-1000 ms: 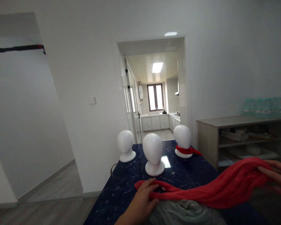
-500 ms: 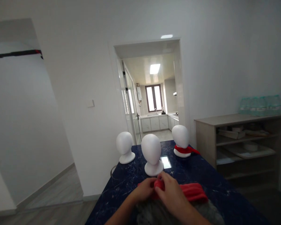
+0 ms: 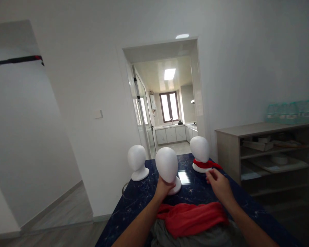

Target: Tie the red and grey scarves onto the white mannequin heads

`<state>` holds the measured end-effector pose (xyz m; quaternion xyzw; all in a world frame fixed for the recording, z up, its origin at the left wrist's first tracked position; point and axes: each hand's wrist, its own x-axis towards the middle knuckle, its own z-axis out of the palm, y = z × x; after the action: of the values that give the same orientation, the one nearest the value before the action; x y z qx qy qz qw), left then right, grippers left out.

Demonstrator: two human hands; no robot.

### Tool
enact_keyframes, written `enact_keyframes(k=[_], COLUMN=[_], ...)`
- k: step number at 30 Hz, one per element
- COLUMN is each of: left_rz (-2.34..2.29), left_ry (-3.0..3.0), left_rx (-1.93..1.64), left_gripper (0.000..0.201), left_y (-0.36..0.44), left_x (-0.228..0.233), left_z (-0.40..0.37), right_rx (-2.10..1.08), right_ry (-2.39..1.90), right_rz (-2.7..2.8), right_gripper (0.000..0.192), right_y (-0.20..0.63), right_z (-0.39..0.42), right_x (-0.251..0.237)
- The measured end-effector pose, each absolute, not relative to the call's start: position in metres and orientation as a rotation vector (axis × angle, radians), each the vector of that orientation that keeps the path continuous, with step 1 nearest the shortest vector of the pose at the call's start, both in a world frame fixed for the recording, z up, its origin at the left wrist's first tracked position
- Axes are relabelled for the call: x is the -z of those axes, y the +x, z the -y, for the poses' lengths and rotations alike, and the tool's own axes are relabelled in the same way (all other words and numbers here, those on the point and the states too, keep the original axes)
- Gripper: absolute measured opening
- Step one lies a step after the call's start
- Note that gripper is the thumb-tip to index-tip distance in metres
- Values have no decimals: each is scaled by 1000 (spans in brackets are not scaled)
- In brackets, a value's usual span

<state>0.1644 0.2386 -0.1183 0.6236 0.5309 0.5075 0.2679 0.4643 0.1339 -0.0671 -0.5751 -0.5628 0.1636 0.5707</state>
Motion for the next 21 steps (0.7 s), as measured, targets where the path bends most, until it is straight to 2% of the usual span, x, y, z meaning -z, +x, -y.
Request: enact_keyframes(k=[3, 7, 11, 21], left_rz=[-1464, -1502, -1518, -1679], left_ry=[1657, 1662, 1667, 1648], left_rx=[-1492, -1590, -1588, -1692], left_gripper=[87, 82, 83, 91], left_y=[180, 184, 167, 9], left_x=[116, 112, 111, 110], left_z=[-246, -249, -246, -206], right_rx=[-99, -120, -186, -326], right_ry=[-1525, -1643, -1628, -1654], right_rz=[1173, 1162, 1221, 1121], right_gripper=[37, 35, 33, 42], right_y=[519, 539, 527, 527], right_z=[-158, -169, -174, -179], right_x=[107, 146, 150, 156])
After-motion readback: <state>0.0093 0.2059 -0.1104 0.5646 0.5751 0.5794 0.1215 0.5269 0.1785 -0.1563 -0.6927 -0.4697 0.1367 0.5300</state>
